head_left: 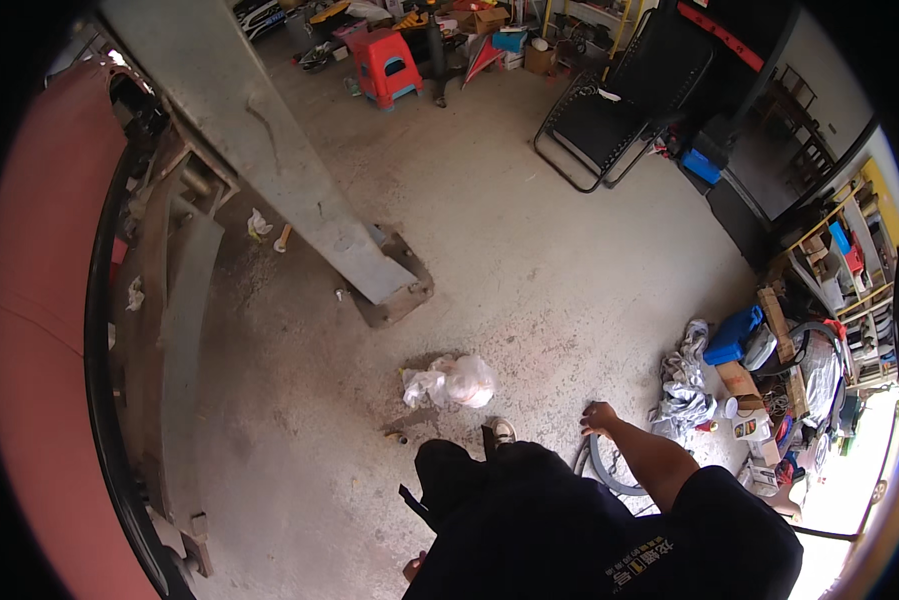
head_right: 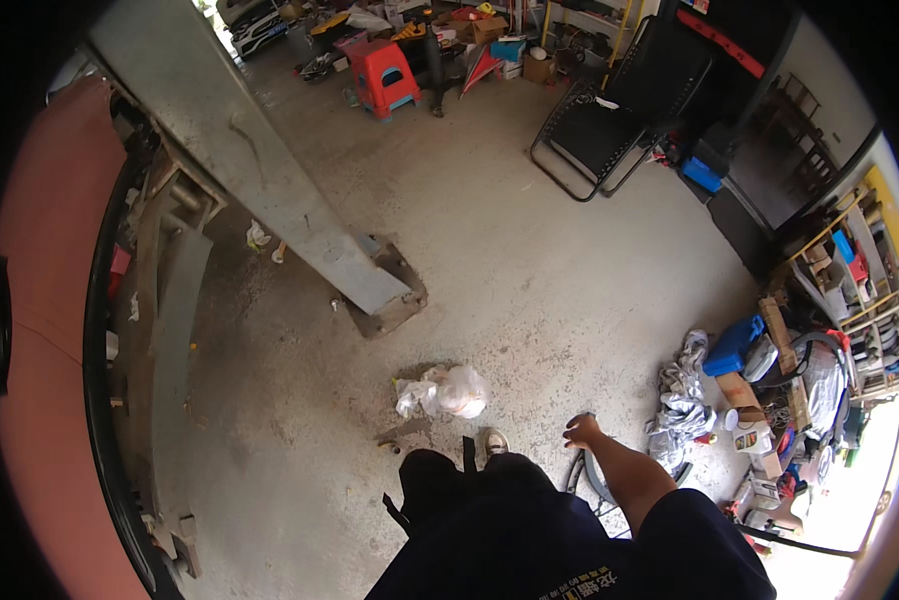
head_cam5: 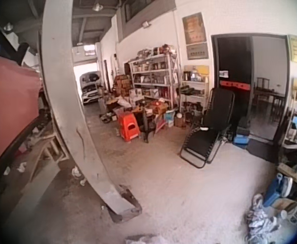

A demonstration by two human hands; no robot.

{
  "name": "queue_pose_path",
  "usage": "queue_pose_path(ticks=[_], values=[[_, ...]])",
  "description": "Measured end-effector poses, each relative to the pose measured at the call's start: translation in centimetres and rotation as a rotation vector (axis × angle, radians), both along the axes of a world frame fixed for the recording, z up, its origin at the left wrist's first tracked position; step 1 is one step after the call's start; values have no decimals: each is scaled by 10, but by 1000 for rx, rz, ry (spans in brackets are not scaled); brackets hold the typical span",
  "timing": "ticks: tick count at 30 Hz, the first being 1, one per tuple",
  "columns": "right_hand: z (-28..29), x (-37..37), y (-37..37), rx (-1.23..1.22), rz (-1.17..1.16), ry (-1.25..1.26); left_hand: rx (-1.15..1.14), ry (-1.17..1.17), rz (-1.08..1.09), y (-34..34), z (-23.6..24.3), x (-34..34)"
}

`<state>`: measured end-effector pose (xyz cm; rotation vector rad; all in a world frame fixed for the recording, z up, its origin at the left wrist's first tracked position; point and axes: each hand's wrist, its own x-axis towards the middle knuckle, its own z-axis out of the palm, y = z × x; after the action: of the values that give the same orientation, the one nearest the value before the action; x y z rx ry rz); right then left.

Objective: The person positions and secures a black plastic wheel-well liner against the inner body panel of a car. They then gather various fasteners from containers and use a tool to install them into the mounting holes.

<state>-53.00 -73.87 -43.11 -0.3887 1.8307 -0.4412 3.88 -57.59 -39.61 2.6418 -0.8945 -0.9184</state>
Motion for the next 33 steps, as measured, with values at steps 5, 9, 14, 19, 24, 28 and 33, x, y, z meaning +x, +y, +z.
queue_pose_path(ticks=[5, 9, 14, 19, 24, 28, 33], values=[[81, -9, -186, -256, 6, -17, 73, 291, -272, -183, -84, 30], [107, -67, -307, -426, 73, 61, -425, 262, -541, -377, -140, -21], [144, -151, -415, -486, 123, 486, 37, 262, -523, -651, -104, -168], [76, -176, -433, -188, -391, 210, 147, 113, -1006, -910, -54, -304], [14, -153, -471, 48, -482, 119, 338, 156, -1054, -1187, 44, -428], [20, -175, -638, 140, -290, 43, -89, 49, -922, -1351, 78, -438], [17, -250, -882, 131, -76, 47, -22, 185, -688, -1492, 89, -373]])
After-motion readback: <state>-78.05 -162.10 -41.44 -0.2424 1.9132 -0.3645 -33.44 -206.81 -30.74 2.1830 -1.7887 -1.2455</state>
